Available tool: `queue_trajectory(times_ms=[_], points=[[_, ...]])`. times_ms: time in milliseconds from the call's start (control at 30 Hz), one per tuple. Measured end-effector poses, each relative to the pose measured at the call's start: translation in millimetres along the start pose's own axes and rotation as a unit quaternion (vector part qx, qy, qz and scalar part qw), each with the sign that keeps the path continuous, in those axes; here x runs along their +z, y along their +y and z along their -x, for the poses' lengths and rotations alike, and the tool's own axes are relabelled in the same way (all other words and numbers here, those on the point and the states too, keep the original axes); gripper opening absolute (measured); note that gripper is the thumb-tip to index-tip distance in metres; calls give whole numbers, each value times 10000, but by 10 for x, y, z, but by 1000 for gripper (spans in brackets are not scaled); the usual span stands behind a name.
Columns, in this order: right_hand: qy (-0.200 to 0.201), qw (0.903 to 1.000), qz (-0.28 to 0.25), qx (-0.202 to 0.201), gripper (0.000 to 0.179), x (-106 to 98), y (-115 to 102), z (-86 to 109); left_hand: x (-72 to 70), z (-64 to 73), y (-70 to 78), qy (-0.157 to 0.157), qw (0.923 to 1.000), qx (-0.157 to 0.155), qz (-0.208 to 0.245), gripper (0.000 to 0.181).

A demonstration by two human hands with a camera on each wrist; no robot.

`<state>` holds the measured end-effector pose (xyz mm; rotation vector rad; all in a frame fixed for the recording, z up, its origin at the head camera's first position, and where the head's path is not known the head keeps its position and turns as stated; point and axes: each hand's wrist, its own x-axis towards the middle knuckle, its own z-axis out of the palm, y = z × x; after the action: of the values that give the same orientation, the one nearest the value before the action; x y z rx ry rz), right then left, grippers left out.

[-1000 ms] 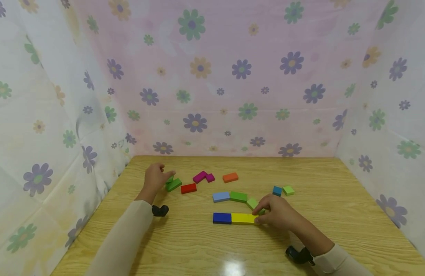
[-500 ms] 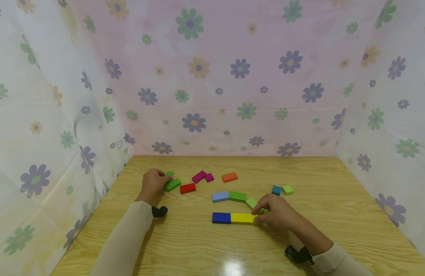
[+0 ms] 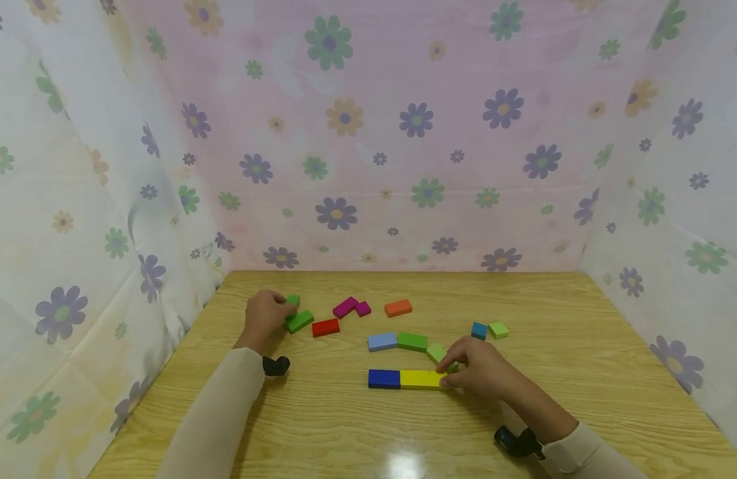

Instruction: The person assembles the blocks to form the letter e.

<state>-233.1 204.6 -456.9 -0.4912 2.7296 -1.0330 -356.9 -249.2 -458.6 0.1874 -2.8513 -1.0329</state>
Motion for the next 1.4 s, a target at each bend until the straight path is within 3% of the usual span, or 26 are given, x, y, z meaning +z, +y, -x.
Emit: queue_trajectory(times_ms=[233, 500, 900, 1067, 1400], points=[[26, 10000, 39, 7, 13, -7, 8, 9, -99, 36, 215, 36, 9991, 267, 323, 41], [10, 10000, -19, -19, 14, -5, 6, 10, -99, 150, 418, -39, 9965, 753, 347, 42], [-8, 10000, -41, -6, 14, -11, -11, 9, 44, 465, 709, -41, 9896, 1337, 535, 37], [-3, 10000, -10, -16, 13, -12, -16, 9, 141, 629, 762, -80, 9878, 1457, 546, 36], [14, 10000, 13, 28, 14, -6, -6, 1, 308, 850, 807, -456, 9861, 1564, 325, 28]])
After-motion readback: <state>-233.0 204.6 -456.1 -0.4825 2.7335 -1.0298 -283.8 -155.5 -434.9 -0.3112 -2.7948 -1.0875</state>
